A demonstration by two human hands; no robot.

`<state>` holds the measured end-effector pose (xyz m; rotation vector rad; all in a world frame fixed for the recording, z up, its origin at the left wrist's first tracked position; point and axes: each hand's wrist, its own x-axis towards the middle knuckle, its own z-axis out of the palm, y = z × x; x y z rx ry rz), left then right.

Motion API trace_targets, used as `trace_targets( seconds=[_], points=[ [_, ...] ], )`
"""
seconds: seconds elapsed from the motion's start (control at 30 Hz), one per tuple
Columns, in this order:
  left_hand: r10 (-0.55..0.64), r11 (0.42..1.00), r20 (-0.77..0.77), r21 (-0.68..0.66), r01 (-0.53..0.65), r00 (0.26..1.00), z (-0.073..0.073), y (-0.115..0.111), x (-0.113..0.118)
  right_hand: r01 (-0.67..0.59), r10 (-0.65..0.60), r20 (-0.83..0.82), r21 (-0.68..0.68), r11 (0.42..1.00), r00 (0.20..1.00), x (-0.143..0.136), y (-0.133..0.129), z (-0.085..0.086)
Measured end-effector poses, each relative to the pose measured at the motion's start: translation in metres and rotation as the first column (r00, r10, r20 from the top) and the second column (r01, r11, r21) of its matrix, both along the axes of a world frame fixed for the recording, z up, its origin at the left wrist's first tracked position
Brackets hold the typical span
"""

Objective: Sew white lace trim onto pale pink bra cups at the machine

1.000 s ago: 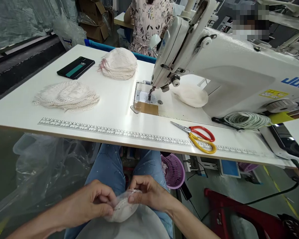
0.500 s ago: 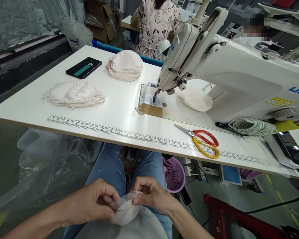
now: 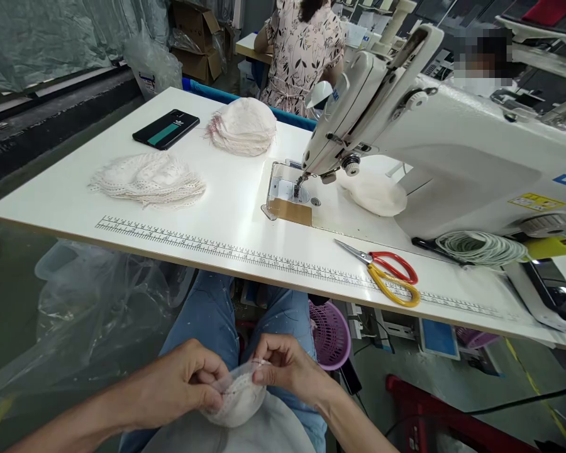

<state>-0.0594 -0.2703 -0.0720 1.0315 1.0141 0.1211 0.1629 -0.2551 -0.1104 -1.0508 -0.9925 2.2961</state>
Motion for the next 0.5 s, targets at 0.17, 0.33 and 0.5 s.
trace_targets(
  seconds=[0.17, 0.33, 0.5],
  points=[
    [0.026, 1.000, 0.034, -0.017, -0.025, 0.999, 0.0038, 0.0014, -0.0004, -0.008, 0.008, -0.005, 0.015, 1.000, 1.000, -0.0004, 0.0006, 0.0000],
    [0.047, 0.997, 0.061, -0.060, -0.043, 0.997, 0.0062, 0.0053, -0.0007, -0.012, 0.013, -0.013, 0.022, 1.000, 1.000, -0.0013, 0.0021, 0.0000],
    [0.058, 0.996, 0.086, -0.079, -0.051, 0.995, 0.0055, 0.0076, -0.0028, -0.007, 0.007, -0.009, 0.032, 0.999, 1.000, -0.0027, 0.0033, 0.0034]
  ],
)
